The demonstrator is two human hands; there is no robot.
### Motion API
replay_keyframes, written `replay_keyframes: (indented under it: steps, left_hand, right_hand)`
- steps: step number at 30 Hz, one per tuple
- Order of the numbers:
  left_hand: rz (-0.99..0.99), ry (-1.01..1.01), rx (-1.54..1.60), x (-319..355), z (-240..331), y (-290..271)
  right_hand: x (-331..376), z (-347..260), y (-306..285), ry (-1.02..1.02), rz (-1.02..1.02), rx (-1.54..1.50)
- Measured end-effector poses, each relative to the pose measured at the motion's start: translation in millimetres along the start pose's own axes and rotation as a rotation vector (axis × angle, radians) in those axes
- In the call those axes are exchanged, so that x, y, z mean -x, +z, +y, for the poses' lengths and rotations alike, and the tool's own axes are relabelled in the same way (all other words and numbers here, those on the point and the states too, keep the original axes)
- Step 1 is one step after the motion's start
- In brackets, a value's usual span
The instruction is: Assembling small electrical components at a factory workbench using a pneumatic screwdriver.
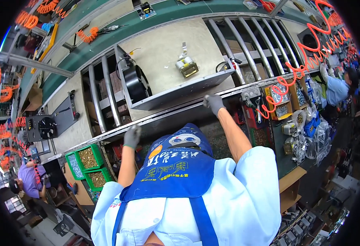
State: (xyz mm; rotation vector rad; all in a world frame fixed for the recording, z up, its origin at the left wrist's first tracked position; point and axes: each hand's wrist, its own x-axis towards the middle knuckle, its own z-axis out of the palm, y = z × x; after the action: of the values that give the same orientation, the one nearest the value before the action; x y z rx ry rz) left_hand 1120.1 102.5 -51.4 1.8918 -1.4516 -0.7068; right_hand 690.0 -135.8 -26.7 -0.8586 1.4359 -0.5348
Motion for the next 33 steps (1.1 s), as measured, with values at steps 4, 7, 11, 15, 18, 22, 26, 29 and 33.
replay_keyframes:
  steps: [4,7,11,15,18,22,26,29,33]
  left_hand:
    - [-0.09,0.032,-0.071,-72.5,70.1,57.3]
    - [-0.107,0.12,-0.081,-92.0,52.1,57.9]
    - [-0.135,-0.129,0.118,-108.6,14.9,60.4]
    - [0.038,-0.678,1.102,-122.3,11.7,63.9]
    - [-0.146,-0.045,-0.142,-128.6,16.9,62.3]
    - [-0.298,-0.635,0.083,-160.2,39.1,117.4]
    - [-0.909,-0.342,-0.372,-171.7,93.2,192.6]
    - [-0.79,-0.278,-0.189,-172.3,121.9,241.6]
    - [-0.424,0.394,-0.237,-190.6,114.3,283.5]
  right_hand:
    - [-33.3,-31.1,-26.4,0.055,0.056,-0.345]
    - [-50.3,-46.9,-34.3,-0.001,0.098,-0.068]
    - [-63.1,-55.6,-29.3,-0.045,0.14,0.109]
    - [-74.3,-57.7,-22.7,0.04,0.068,-0.028]
    - [-87.5,-46.7,-18.4,-0.018,0.051,-0.169]
    - [-105.3,-14.0,-5.1,-0.038,0.183,0.449]
    - [-107.9,23.1,11.4,-0.472,0.166,1.06]
    - [-105.4,42.1,17.2,-0.655,0.048,1.456]
    - [-101.1,42.5,20.0,-0.648,0.146,1.216]
